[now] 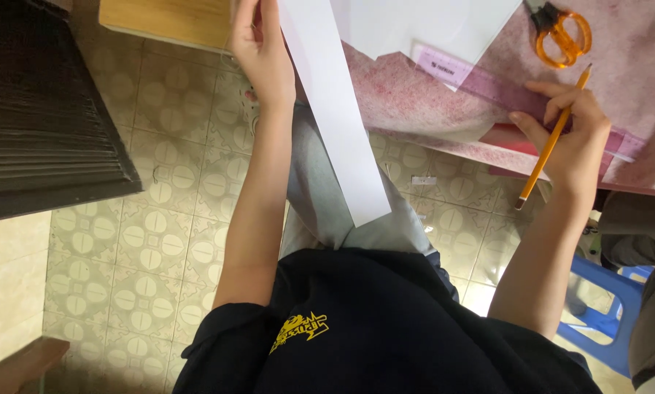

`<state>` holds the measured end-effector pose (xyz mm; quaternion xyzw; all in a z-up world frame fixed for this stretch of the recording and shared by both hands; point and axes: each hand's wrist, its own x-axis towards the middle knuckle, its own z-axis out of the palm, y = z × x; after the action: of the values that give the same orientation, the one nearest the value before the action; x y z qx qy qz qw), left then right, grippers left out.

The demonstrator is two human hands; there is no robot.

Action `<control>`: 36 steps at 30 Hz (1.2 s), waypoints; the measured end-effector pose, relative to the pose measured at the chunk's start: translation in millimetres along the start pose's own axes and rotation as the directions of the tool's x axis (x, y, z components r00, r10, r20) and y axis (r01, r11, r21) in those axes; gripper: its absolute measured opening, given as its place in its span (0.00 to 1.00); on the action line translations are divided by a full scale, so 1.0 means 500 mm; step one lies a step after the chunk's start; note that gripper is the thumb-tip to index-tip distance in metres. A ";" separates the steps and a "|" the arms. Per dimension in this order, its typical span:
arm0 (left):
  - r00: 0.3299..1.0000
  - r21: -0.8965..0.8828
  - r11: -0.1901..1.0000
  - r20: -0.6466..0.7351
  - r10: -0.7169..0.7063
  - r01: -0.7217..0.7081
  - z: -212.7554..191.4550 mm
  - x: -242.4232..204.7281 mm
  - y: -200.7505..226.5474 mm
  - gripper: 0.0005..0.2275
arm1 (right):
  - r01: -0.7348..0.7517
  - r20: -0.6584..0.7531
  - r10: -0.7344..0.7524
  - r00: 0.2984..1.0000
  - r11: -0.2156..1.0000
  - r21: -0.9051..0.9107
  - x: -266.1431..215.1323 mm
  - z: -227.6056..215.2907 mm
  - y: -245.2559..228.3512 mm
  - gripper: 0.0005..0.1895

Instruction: Marking lines on a paper template using a ruler and pencil

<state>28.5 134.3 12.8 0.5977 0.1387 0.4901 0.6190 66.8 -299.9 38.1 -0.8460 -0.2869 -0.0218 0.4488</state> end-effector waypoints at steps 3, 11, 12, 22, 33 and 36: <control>0.997 -0.062 0.998 0.079 0.024 -0.019 -0.011 -0.002 -0.015 0.06 | -0.043 -0.012 0.043 0.999 0.999 0.005 0.001 0.001 -0.010 0.27; 0.990 -0.083 0.996 0.137 -0.025 0.036 -0.014 -0.010 0.014 0.10 | -0.026 -0.036 0.028 0.999 0.998 0.054 0.008 0.008 -0.011 0.27; 0.988 -0.098 0.993 0.145 -0.050 0.065 -0.014 -0.013 0.021 0.11 | -0.029 -0.037 0.031 0.999 0.997 0.066 0.009 0.008 -0.012 0.27; 0.910 -0.030 0.944 0.280 -0.306 0.327 -0.036 -0.164 0.061 0.14 | -0.086 -0.052 0.094 0.994 0.986 0.143 0.016 0.014 -0.022 0.30; 0.772 0.059 0.924 0.532 -0.348 0.377 -0.063 -0.271 0.099 0.16 | -0.097 -0.080 0.104 0.991 0.991 0.088 0.020 0.008 -0.017 0.33; 0.751 0.066 0.907 0.536 -0.385 0.417 -0.062 -0.270 0.109 0.14 | -0.057 -0.090 0.067 0.994 0.993 0.106 0.022 0.008 0.006 0.33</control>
<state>-83.9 37.9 -2.9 0.6489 0.0702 0.1623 0.7400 76.7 -292.8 36.7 -0.8284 -0.2398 -0.0326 0.5052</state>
